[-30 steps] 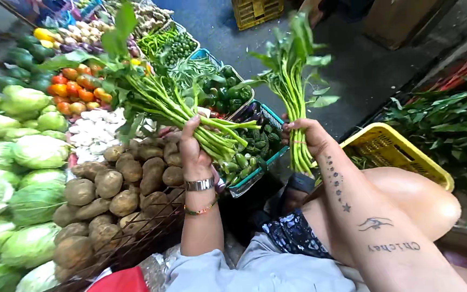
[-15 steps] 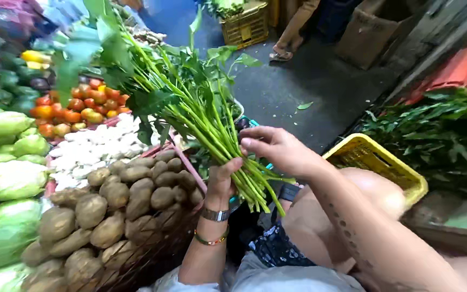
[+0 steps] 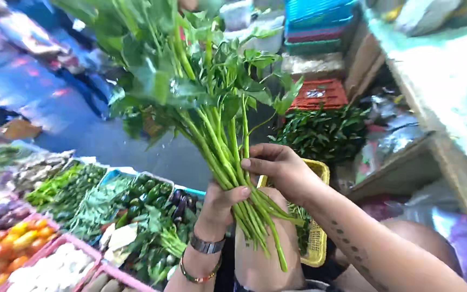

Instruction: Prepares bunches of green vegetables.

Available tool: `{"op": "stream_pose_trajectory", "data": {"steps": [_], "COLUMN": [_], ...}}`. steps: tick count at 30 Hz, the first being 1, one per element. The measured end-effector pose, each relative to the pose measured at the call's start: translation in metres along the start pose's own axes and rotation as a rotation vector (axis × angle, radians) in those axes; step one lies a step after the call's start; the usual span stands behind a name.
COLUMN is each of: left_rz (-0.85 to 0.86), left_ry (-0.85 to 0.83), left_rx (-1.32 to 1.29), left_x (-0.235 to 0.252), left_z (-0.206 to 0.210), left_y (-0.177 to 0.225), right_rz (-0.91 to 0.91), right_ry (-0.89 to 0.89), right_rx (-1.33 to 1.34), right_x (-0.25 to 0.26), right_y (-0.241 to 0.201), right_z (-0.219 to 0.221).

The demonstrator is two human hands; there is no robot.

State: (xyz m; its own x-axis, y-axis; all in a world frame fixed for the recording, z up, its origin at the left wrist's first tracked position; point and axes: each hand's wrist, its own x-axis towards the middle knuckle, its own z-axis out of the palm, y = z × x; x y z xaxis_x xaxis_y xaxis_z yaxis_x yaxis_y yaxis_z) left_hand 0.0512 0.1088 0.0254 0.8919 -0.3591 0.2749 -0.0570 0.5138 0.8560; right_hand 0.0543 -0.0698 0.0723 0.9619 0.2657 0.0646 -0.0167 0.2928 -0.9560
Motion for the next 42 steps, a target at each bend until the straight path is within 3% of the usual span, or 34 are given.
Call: {"op": "stream_pose_trajectory", "data": {"steps": [3,6,9,12,15,18,23,28,33,38,42], "left_rz": [-0.035,-0.113,-0.231,-0.387,-0.482,-0.477,-0.393,-0.451,-0.517,-0.546,-0.608], "left_ry": [-0.158,-0.169,-0.205,-0.410,-0.476,-0.417,-0.125,-0.171,-0.100,-0.015,0.021], "left_rx": [-0.108,-0.144,-0.245,-0.580,-0.676,-0.512,0.141,0.140,-0.005,-0.129,-0.047], "left_x": [0.021,0.032,0.035,0.041,0.052,0.064,0.073,0.076,0.078,0.076,0.072], "left_z": [0.024,0.053,0.083,0.109,0.121,0.118,0.107,0.093,0.084,0.087,0.096], "left_y": [-0.019,-0.042,-0.059,-0.072,-0.079,-0.087,-0.099,-0.104,-0.106,-0.109,-0.118], "right_rz": [-0.087,-0.130,-0.194,-0.214,-0.220,-0.170,-0.024,-0.026,-0.019,-0.175,-0.303], "right_ry": [0.108,0.182,0.089,-0.013,0.155,0.329,0.346,0.386,0.433,0.580,0.641], "right_rx": [-0.005,0.013,0.083,0.190,0.202,0.082,-0.223,0.016,0.207,0.069,0.084], "right_x": [-0.020,-0.044,-0.066,-0.076,-0.076,-0.077,-0.077,-0.064,-0.069,-0.105,-0.120], "right_y": [-0.010,-0.020,-0.023,-0.020,-0.018,-0.012,0.006,0.033,0.026,0.000,-0.019], "right_z": [-0.030,-0.060,-0.092,-0.123,-0.130,-0.140,-0.161,-0.165,-0.176,-0.209,-0.204]}}
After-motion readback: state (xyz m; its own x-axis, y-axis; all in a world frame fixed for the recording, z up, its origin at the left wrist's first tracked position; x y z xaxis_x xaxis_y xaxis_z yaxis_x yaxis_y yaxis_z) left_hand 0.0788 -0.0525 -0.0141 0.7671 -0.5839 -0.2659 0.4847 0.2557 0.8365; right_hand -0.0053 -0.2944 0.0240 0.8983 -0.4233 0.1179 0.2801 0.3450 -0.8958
